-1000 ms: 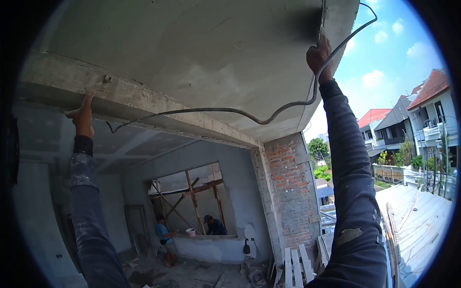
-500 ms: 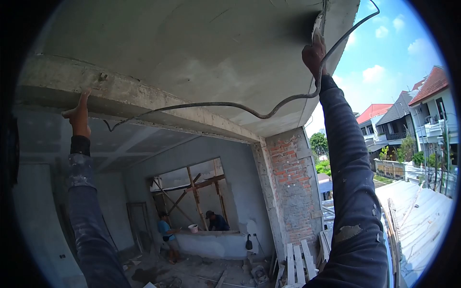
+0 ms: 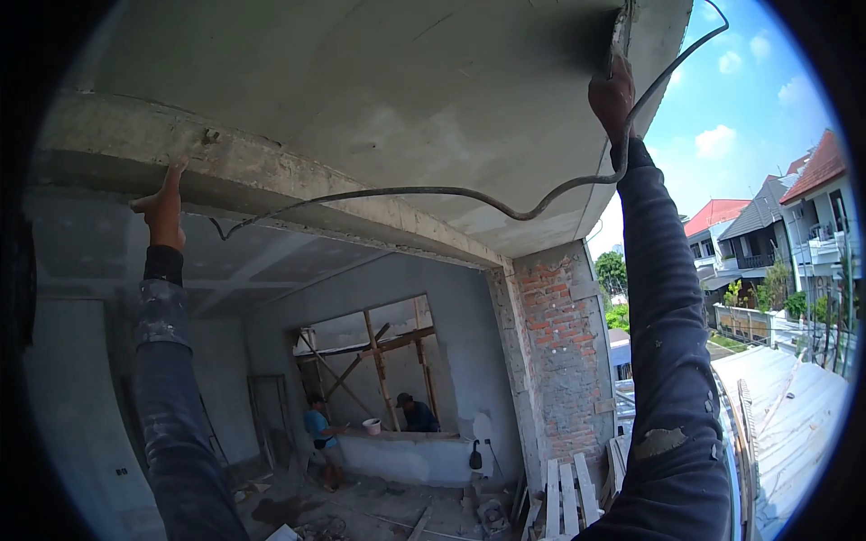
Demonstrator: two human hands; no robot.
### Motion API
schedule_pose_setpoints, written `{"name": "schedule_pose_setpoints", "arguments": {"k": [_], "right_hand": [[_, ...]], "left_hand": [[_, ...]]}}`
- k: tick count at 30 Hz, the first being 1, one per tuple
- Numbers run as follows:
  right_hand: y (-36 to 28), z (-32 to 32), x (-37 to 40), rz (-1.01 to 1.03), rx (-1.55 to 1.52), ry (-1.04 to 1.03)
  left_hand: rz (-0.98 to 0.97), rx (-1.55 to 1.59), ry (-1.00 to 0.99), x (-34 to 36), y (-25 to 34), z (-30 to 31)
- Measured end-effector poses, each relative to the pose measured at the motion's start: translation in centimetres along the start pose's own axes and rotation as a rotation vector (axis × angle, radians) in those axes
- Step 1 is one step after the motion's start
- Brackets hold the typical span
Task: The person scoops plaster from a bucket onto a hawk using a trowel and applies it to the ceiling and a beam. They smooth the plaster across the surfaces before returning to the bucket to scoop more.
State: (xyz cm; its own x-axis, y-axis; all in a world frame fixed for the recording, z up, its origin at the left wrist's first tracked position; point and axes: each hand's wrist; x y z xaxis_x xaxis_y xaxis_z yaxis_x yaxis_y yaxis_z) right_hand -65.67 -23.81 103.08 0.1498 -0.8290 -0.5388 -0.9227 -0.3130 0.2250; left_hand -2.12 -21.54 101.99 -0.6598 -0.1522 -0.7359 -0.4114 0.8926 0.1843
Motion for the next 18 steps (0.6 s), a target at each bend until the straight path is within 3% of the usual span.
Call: {"name": "schedule_pose_setpoints", "arguments": {"k": [1,2,7,12,15,16,18], "right_hand": [[-0.7,-0.1,0.1,-0.12,-0.036,-0.074],[-0.9,-0.6,0.9,-0.012,-0.09,-0.065],[-5.6,-0.4,4.4,0.094,-0.083,-0.078],[-0.1,1.2,1.6,0.213,0.052,0.071],[5.9,2.3,1.7,-0.066,-0.025,-0.131],[5.0,3.1,2.0,-0.065,-0.024,-0.132],[3.1,5.5,3.2,0.49,0.16,-0.036]], "left_hand": [[0.008,-0.036,0.025,0.1,0.2,0.0],[0.017,-0.069,0.048,0.3,0.4,-0.1],[-0.009,-0.028,0.035,-0.1,0.0,0.0],[-0.001,-0.037,0.004,0.3,0.4,0.1],[-0.008,-0.054,0.021,-0.4,-0.2,-0.1],[-0.007,-0.06,0.023,-0.2,-0.2,-0.1],[-0.003,-0.063,0.025,-0.1,0.1,0.1]]}}
Point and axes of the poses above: each hand's wrist, its own x-axis away from the middle knuckle, its own z-axis out of the back of the hand, y = z × x, and after that the axes turned 3 degrees about y, right-handed
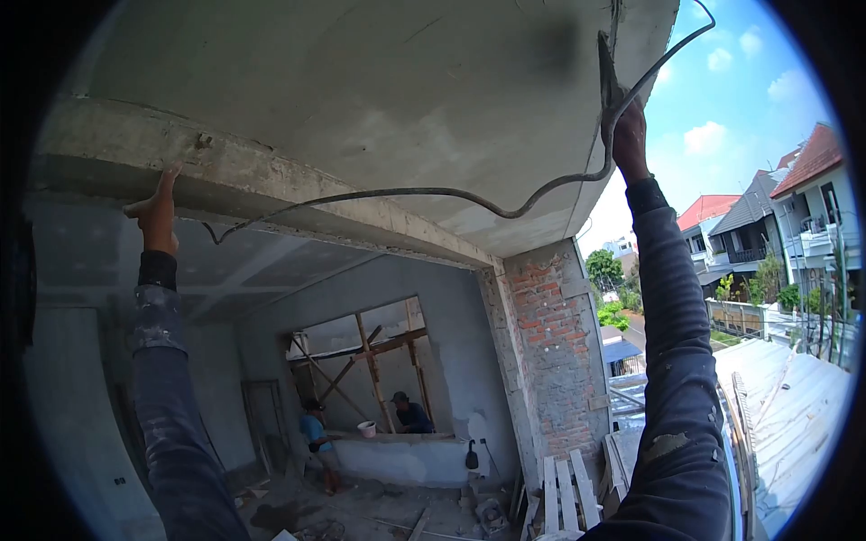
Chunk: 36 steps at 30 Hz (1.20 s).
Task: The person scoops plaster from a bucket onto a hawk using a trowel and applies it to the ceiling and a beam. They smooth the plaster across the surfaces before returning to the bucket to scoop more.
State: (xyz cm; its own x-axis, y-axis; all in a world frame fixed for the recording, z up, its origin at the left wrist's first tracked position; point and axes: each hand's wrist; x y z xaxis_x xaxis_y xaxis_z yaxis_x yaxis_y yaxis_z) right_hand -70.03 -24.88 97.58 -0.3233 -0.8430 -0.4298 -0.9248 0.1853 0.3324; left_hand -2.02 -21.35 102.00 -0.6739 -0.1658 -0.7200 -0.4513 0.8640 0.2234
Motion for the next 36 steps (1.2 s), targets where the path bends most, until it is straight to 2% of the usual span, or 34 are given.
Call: {"name": "schedule_pose_setpoints", "arguments": {"k": [1,2,4,5,8,10,11,12,14,15,17,21,23,24,26,27,29,30,32,36], "right_hand": [[-0.4,0.3,0.7,-0.14,-0.061,-0.084],[-0.7,0.9,1.7,-0.47,-0.188,-0.207],[-2.4,2.7,1.3,-0.575,-0.372,-0.165],[-1.9,3.3,1.3,-0.576,-0.367,-0.17],[0.3,3.9,0.4,-0.489,-0.359,-0.392],[4.8,2.9,0.3,-0.449,-0.461,-0.632],[9.9,1.3,1.2,-0.458,-0.384,-0.868],[10.8,0.9,0.9,-0.269,-0.481,-0.749],[11.3,0.1,-1.4,0.518,-0.072,-0.573],[10.9,0.1,-2.2,0.52,-0.071,-0.577],[10.0,-0.1,-4.1,-0.009,-0.135,-0.76],[7.4,-0.5,-6.4,-0.116,-0.183,-0.779],[7.7,-1.9,-7.1,-0.304,-0.173,-0.776],[8.6,-2.6,-7.1,-0.3,-0.174,-0.778],[10.8,-3.5,-6.5,-0.131,-0.221,-0.752],[9.8,-3.3,-7.0,-0.128,-0.223,-0.754],[6.8,-2.2,-8.4,-0.395,-0.077,-0.885],[7.2,-2.3,-8.2,-0.394,-0.076,-0.886],[8.0,-2.8,-7.4,-0.24,-0.173,-0.892],[7.5,-3.0,-6.5,-0.238,-0.108,-0.817]], "left_hand": [[-0.011,0.027,-0.015,0.1,0.1,0.1],[-0.024,0.051,-0.035,0.4,0.2,0.0],[-0.032,0.046,-0.028,-0.4,-0.4,-0.2],[-0.043,0.038,-0.009,-0.8,-0.9,-0.4],[-0.056,0.052,-0.064,-0.4,-0.4,-0.1],[-0.054,0.037,-0.061,-0.5,-0.5,-0.3],[-0.051,0.024,-0.052,-0.6,-0.7,-0.4],[-0.047,0.022,-0.055,-1.1,-1.2,-0.4],[-0.071,0.052,-0.124,-2.5,-2.2,-0.4],[-0.068,0.053,-0.126,-3.1,-2.6,-0.4],[-0.091,0.058,-0.101,-3.8,-3.0,-0.3],[-0.063,0.052,-0.027,-1.0,-0.8,-0.4],[-0.061,0.041,-0.06,-0.8,-0.8,-0.4],[-0.057,0.041,-0.057,-1.2,-1.1,-0.3],[-0.121,0.144,-0.271,-2.2,-1.7,0.0],[-0.117,0.144,-0.269,-2.2,-1.9,-0.1],[-0.098,0.113,-0.123,-2.2,-2.0,-0.3],[-0.096,0.114,-0.123,-2.0,-1.9,-0.3],[-0.139,0.134,-0.156,-1.6,-1.6,-0.1],[-0.133,0.107,-0.124,-1.6,-1.6,-0.1]]}}
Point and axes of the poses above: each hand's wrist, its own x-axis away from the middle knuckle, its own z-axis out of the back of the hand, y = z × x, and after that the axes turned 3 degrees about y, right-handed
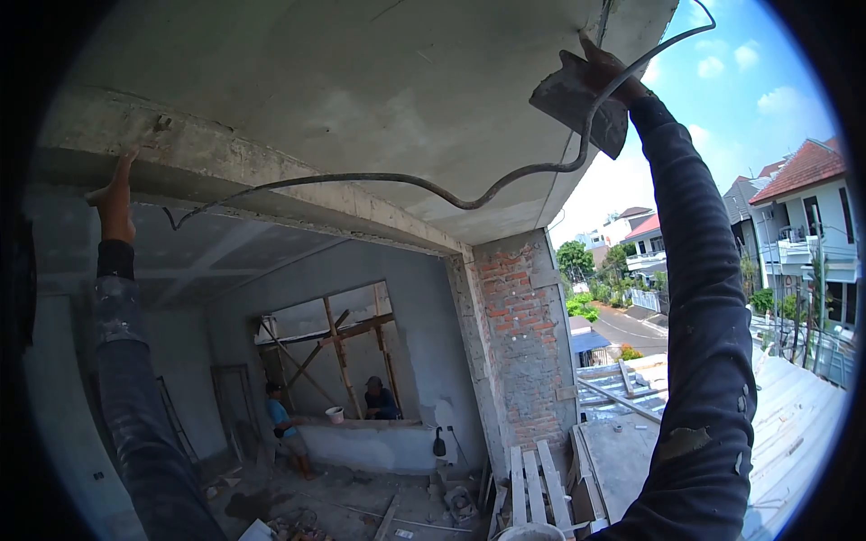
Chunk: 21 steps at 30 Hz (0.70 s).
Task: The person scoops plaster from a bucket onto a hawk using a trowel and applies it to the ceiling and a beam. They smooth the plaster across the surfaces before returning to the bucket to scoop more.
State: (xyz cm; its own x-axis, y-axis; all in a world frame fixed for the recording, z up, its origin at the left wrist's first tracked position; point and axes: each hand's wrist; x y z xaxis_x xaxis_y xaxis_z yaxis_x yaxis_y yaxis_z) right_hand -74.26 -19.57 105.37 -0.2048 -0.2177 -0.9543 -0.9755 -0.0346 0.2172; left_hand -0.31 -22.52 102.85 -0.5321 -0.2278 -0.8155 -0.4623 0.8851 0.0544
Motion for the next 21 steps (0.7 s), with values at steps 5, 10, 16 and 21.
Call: {"name": "schedule_pose_setpoints", "arguments": {"k": [5,10,16,21], "right_hand": [[-2.6,2.3,1.8,0.098,0.161,-0.024],[5.4,-0.1,7.0,0.246,0.318,-0.108],[7.4,2.2,24.0,-0.718,-0.447,0.272],[8.5,-3.0,37.6,-1.329,-1.071,0.452]], "left_hand": [[0.038,-0.009,0.015,-0.4,-0.4,0.0],[0.023,-0.013,0.016,0.2,0.3,0.0],[0.059,0.006,0.076,0.2,0.4,-0.4],[0.049,0.045,0.065,-0.7,-0.7,-0.7]]}}
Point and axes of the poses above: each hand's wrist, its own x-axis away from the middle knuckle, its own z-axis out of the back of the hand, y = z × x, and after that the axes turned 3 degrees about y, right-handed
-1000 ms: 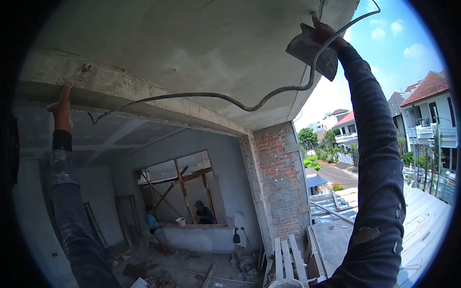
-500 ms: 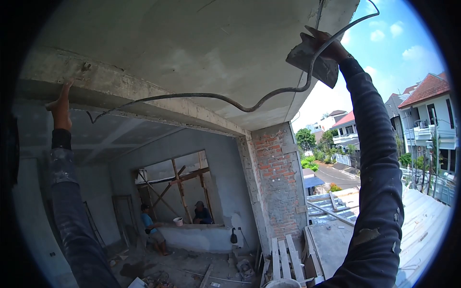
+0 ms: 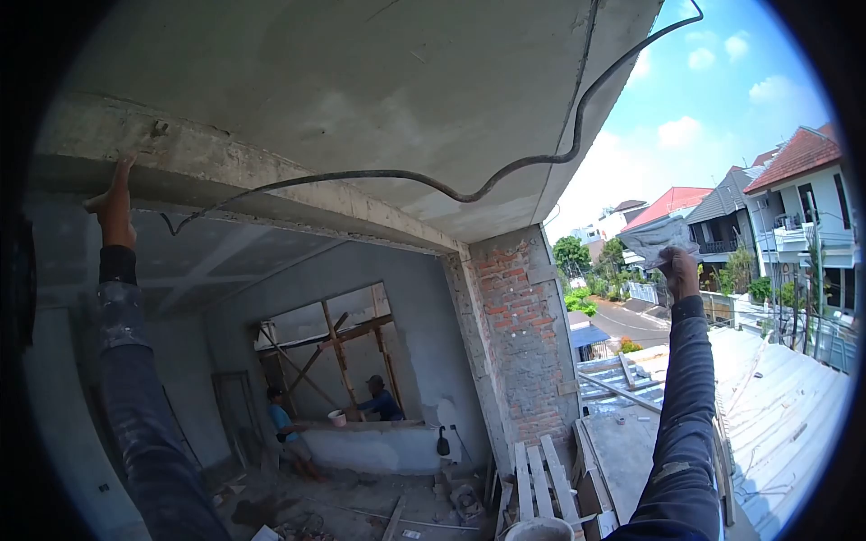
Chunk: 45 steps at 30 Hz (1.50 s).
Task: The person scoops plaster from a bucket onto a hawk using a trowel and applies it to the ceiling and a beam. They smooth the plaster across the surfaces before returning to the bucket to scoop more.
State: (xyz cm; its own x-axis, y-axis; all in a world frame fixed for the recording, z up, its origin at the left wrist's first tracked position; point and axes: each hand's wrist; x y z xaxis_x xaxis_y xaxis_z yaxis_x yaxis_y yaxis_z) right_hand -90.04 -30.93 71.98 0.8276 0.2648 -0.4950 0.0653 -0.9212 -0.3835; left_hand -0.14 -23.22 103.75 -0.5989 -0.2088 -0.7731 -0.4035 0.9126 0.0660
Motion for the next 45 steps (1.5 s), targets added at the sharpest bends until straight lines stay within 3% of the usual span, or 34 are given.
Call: {"name": "schedule_pose_setpoints", "arguments": {"k": [3,5,7,8,9,11,13,14,16,17,20,28,30,33,37,39,40,41,43,44,45], "right_hand": [[2.4,-1.9,1.5,0.087,0.018,-0.09],[-0.2,-8.1,3.4,0.045,-0.074,-0.119],[-2.1,-12.0,3.4,0.881,0.497,-0.444],[-4.5,-15.9,5.8,0.577,-0.019,-0.474],[-7.2,-20.2,7.3,0.65,0.028,-0.207],[-11.1,-24.7,9.9,0.866,0.274,-0.05],[-11.7,-28.1,4.7,1.462,0.434,0.153],[-12.4,-29.1,4.1,1.462,0.428,0.154],[-13.9,-31.3,4.3,1.527,0.712,0.179],[-14.2,-32.4,4.8,1.53,0.71,0.182],[-15.0,-35.6,5.1,1.277,0.534,0.276],[-15.3,-39.4,5.9,1.302,0.44,0.284],[-14.1,-39.6,6.2,1.561,0.391,0.233],[-12.4,-37.7,9.7,1.479,0.394,0.077],[-10.3,-35.5,7.1,1.453,0.355,0.066],[-10.0,-34.5,3.5,0.838,-0.038,-0.481],[-10.4,-34.1,2.6,1.161,0.357,-0.47],[-10.7,-33.9,1.8,1.16,0.353,-0.472],[-12.4,-33.2,2.2,1.631,0.647,-0.245],[-13.2,-33.5,2.7,1.37,0.573,-0.416],[-14.6,-34.0,4.3,1.372,0.572,-0.416]], "left_hand": [[0.006,-0.026,0.028,0.8,0.6,0.2],[0.006,-0.066,0.035,0.5,0.5,0.2],[-0.011,-0.053,0.043,-0.7,-1.0,0.1],[-0.019,-0.038,0.046,-1.1,-1.3,0.2],[-0.027,-0.045,0.047,-1.0,-0.9,0.4],[0.01,-0.069,0.025,0.1,0.1,0.4],[-0.002,-0.063,0.032,0.5,0.5,0.4],[-0.008,-0.052,0.038,0.6,0.6,0.4],[0.004,-0.076,0.037,0.7,0.7,0.4],[0.02,-0.098,0.034,0.7,0.7,0.4],[0.073,-0.104,0.07,1.4,1.4,0.3],[0.058,-0.102,0.085,1.9,1.9,0.4],[0.077,-0.119,0.075,1.9,1.6,0.1],[0.034,-0.068,0.063,1.5,1.0,0.1],[0.018,-0.047,0.048,2.5,2.0,0.1],[0.021,-0.047,0.064,2.0,1.7,0.1],[0.027,-0.079,0.076,1.8,1.6,0.1],[0.034,-0.112,0.087,1.7,1.4,0.2],[0.033,-0.102,0.078,2.0,1.7,0.2],[0.035,-0.09,0.069,2.2,1.9,0.2],[0.035,-0.088,0.071,2.3,2.1,0.3]]}}
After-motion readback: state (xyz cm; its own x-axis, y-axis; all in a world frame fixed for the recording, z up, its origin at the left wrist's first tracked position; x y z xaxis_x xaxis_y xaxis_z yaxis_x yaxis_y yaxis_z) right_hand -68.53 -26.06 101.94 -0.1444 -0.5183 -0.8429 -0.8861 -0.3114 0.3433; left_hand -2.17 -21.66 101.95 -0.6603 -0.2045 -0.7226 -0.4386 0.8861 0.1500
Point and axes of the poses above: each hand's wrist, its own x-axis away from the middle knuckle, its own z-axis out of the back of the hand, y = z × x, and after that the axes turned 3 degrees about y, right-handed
